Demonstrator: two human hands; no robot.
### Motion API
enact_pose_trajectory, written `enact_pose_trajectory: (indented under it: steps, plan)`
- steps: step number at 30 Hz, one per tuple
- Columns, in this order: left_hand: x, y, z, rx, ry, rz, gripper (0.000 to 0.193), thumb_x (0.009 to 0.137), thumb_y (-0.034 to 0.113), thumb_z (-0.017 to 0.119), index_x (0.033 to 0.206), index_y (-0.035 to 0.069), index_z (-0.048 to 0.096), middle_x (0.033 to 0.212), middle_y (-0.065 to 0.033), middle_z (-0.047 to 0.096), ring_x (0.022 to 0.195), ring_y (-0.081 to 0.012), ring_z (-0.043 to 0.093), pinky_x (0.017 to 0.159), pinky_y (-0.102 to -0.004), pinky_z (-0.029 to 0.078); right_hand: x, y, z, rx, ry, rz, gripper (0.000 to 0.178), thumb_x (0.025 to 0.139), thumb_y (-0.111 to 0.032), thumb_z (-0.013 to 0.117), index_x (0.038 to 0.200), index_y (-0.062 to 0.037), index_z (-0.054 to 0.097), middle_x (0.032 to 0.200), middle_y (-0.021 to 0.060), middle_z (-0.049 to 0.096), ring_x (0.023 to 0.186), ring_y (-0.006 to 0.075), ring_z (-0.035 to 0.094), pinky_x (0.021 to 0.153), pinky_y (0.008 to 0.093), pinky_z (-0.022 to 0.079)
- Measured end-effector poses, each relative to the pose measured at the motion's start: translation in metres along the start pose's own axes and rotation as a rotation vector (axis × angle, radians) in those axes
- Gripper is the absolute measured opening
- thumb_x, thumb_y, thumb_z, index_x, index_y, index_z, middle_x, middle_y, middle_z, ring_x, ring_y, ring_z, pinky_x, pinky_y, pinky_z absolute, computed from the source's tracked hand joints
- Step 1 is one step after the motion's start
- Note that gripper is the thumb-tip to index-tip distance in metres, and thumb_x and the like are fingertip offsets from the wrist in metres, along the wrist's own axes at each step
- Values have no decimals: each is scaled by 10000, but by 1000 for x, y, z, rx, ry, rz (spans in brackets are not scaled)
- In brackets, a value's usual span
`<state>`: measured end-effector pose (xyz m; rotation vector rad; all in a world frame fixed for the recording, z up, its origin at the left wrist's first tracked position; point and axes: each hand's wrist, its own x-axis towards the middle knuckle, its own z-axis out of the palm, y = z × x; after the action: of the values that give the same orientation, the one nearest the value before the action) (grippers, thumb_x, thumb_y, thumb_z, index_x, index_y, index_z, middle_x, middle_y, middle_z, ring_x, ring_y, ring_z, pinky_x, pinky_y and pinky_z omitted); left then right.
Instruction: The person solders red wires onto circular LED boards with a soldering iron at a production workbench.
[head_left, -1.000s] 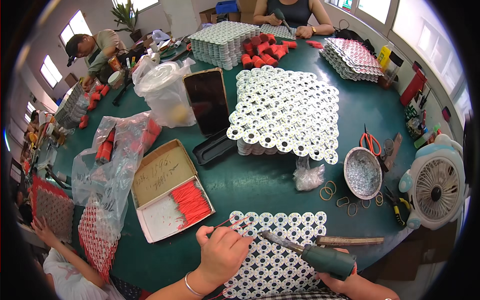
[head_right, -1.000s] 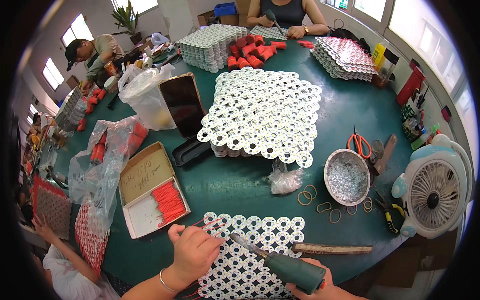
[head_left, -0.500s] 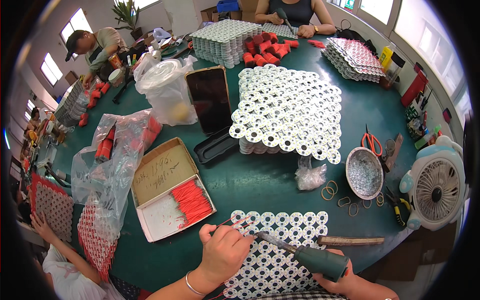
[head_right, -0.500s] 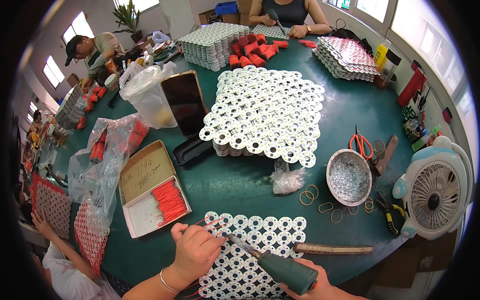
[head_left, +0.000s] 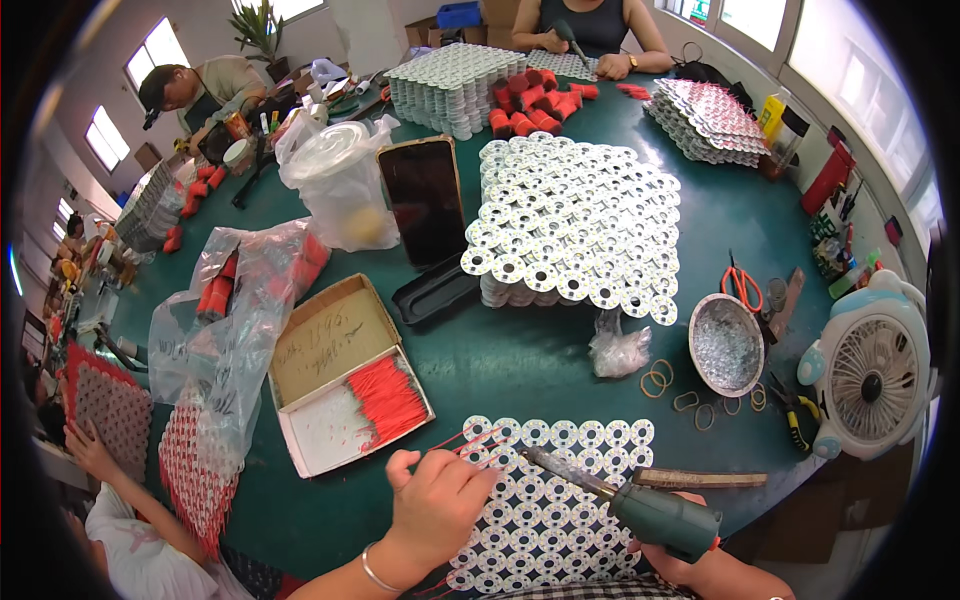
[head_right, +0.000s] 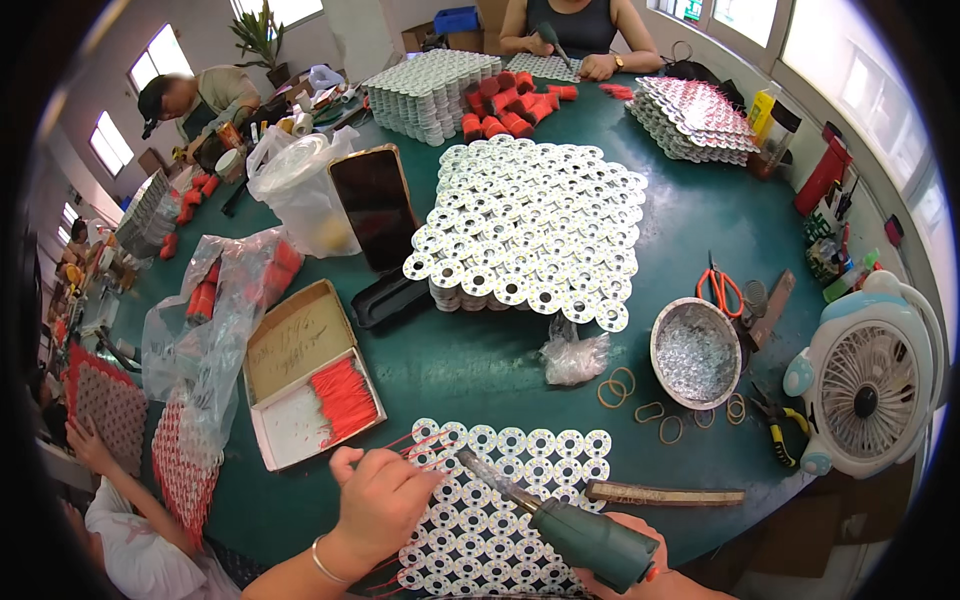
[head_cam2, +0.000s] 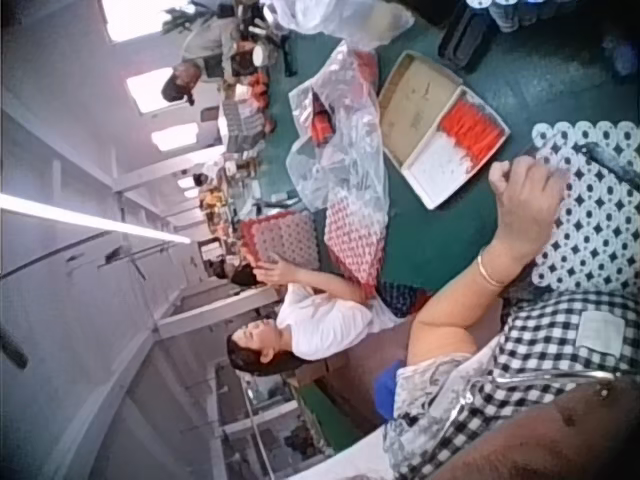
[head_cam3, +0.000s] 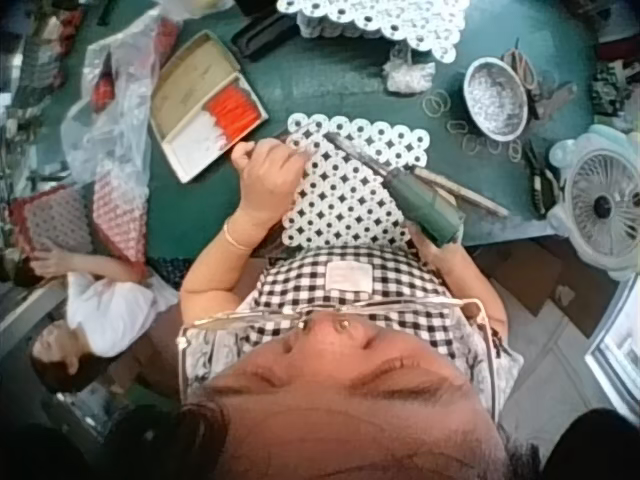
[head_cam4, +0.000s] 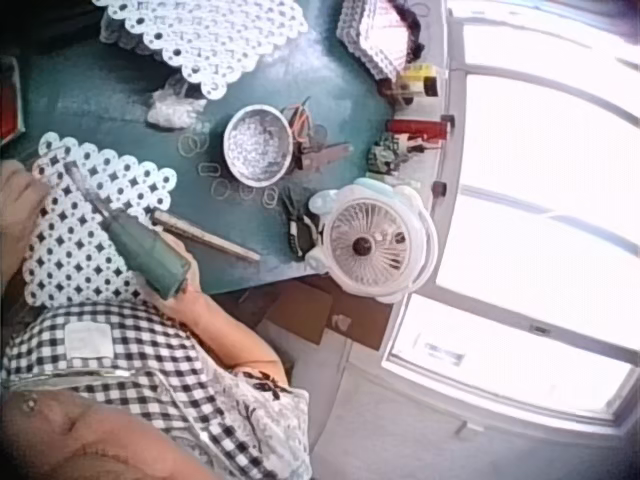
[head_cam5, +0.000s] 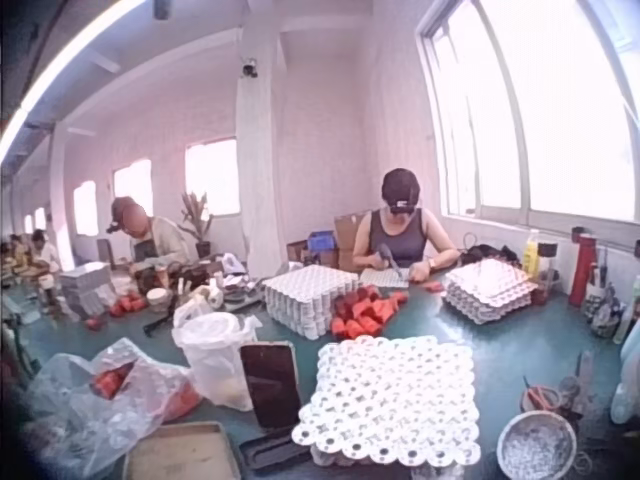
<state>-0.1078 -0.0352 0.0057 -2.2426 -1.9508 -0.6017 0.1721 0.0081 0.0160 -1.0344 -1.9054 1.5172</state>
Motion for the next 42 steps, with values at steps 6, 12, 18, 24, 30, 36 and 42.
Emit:
enact_pose_trajectory:
  steps: [6, 12, 18, 24, 30, 36, 42]
  plan:
    - [-15, -8, -33, 86, 52, -107, 75, 699, 152, 624, 771, 173, 637, 703, 73, 518, 758, -121, 506, 816, -393, 246, -18, 27, -7, -69, -56, -36, 319, 716, 48, 489, 1034, 41, 517, 731, 64, 592, 593, 153, 630, 572, 265, 521]
    - [-10, 9, -9, -84, 75, -50, 150, 613, 110, 679, 748, 159, 638, 705, 50, 513, 742, -140, 505, 779, -388, 265, -21, 10, 4, 107, -35, 132, 365, 689, -10, 622, 1044, 13, 542, 794, 68, 620, 669, 153, 625, 657, 279, 496]
    - [-13, 7, 7, -75, 56, -73, 140, 615, 115, 673, 744, 157, 639, 677, 40, 486, 727, -134, 500, 788, -386, 270, -18, 4, 7, -263, 34, -34, 303, 664, -92, 693, 958, -53, 631, 888, 41, 654, 774, 187, 618, 849, 311, 405]
    - [-12, 8, 7, -33, 61, -71, 115, 621, 125, 668, 726, 156, 633, 681, 40, 491, 716, -130, 500, 795, -394, 268, -15, 7, 6, -251, -36, -35, 346, 662, -102, 696, 993, -44, 612, 896, 43, 656, 777, 178, 622, 840, 306, 412]
    - [-11, 10, 6, -13, 42, -89, 97, 625, 127, 663, 713, 157, 636, 675, 39, 501, 721, -130, 499, 801, -399, 263, -15, 4, 8, -223, -4, -5, 364, 657, -108, 706, 996, -36, 597, 881, 45, 650, 779, 174, 623, 811, 306, 431]
    - [-8, 11, 5, 1, 35, -88, 74, 633, 136, 658, 699, 154, 631, 675, 38, 504, 720, -132, 497, 799, -400, 264, -15, 4, 6, -157, 29, -42, 407, 686, -101, 670, 1064, -26, 539, 869, 71, 638, 733, 195, 620, 698, 299, 474]
    - [-13, 10, -3, 31, 32, -96, 75, 638, 141, 659, 703, 155, 623, 706, 40, 512, 750, -140, 491, 790, -399, 267, -23, 8, 9, 664, 308, 281, 482, 781, -345, 585, 1043, 46, 478, 845, 156, 573, 521, 231, 573, 384, 322, 445]
